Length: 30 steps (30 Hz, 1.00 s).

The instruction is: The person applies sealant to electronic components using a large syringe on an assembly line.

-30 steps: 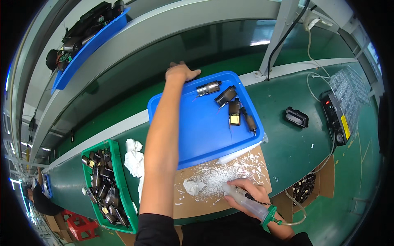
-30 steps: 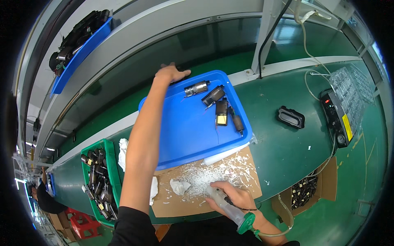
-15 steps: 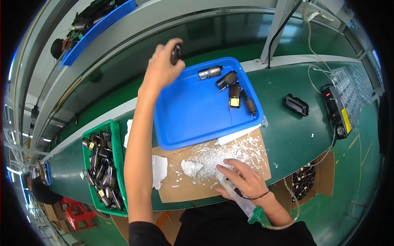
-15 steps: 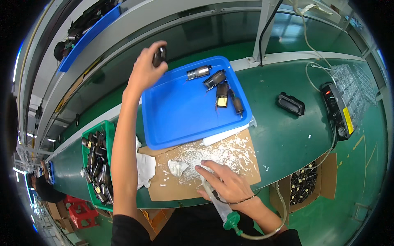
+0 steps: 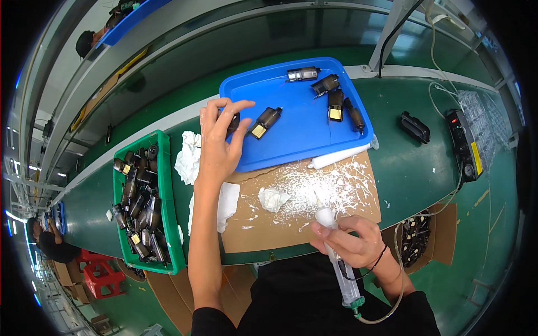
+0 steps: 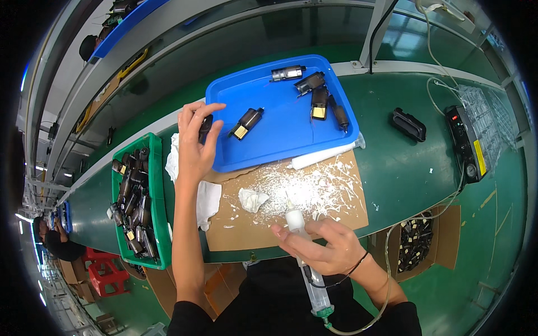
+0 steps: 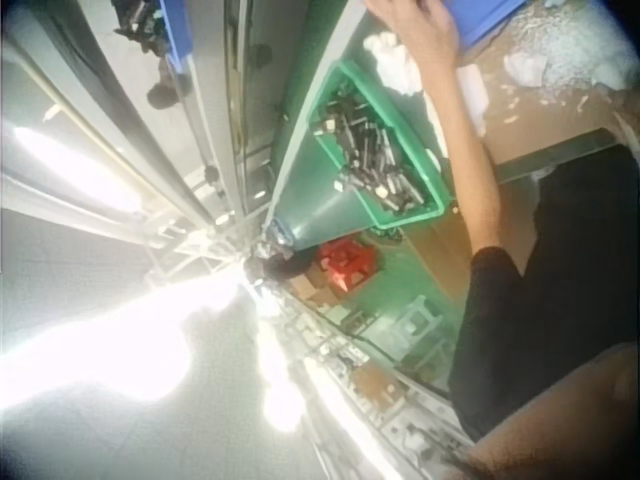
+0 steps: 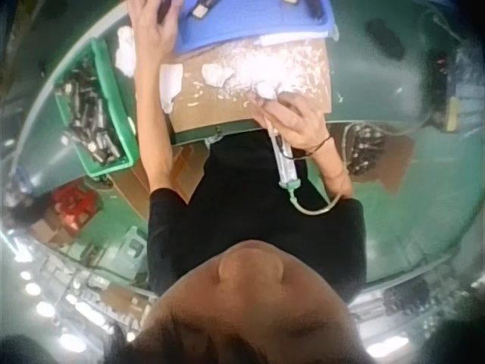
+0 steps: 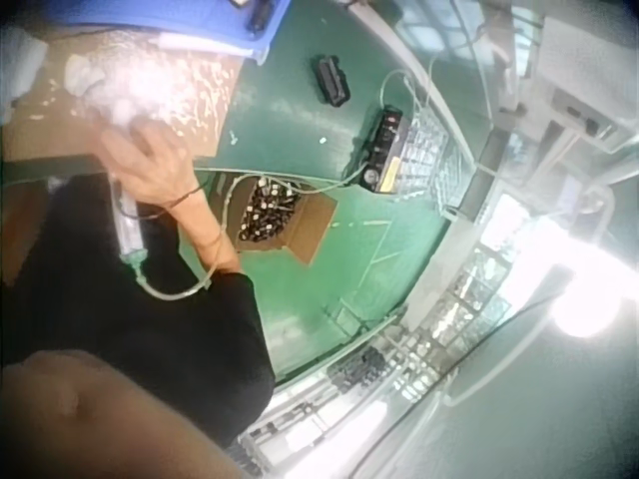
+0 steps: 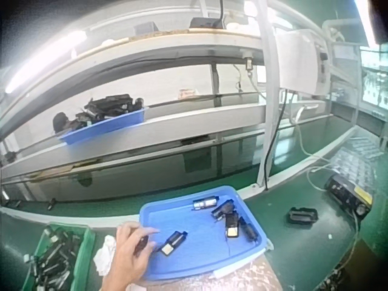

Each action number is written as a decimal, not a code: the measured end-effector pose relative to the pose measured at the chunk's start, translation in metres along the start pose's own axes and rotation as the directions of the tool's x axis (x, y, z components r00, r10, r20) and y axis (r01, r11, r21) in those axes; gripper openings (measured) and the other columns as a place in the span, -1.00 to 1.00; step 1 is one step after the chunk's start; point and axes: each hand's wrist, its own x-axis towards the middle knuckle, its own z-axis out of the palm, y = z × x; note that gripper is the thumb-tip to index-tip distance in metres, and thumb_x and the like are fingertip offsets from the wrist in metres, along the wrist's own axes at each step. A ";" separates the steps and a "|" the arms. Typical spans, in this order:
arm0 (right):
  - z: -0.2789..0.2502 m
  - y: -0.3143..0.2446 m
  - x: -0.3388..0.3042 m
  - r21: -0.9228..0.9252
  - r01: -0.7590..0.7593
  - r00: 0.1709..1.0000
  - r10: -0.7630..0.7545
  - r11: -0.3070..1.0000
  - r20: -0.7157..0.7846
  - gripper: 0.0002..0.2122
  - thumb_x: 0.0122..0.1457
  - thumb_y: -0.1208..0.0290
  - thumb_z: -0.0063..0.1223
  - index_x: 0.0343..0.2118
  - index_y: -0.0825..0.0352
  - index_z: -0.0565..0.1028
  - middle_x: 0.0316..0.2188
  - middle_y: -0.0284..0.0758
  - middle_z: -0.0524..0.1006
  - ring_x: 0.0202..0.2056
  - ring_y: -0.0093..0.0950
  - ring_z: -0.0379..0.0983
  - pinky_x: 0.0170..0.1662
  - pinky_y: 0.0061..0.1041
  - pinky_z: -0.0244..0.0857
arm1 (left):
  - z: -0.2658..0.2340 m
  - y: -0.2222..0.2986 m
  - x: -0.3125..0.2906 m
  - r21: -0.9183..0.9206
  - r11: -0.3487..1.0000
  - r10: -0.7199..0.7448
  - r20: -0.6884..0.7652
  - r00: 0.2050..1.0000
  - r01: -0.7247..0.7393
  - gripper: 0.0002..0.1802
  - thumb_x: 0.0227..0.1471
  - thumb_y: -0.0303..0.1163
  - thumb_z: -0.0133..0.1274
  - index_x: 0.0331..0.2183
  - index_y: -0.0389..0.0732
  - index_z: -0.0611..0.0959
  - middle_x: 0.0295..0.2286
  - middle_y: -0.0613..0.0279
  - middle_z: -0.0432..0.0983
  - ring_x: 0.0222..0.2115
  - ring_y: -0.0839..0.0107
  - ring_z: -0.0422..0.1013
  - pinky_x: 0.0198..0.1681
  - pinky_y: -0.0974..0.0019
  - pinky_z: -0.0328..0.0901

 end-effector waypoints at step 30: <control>0.049 0.039 0.049 0.438 -0.688 0.658 0.752 0.578 0.041 -0.75 -0.03 0.55 0.20 -0.27 0.40 0.42 -0.41 -0.25 0.58 -0.37 -0.55 0.52 -0.27 -0.59 0.38 | 0.005 -0.042 -0.053 -0.732 -0.623 -0.353 0.579 0.735 0.277 -0.34 0.24 0.05 -0.26 0.13 -0.31 0.24 -0.34 0.14 0.39 -0.44 0.46 0.30 -0.55 0.58 0.22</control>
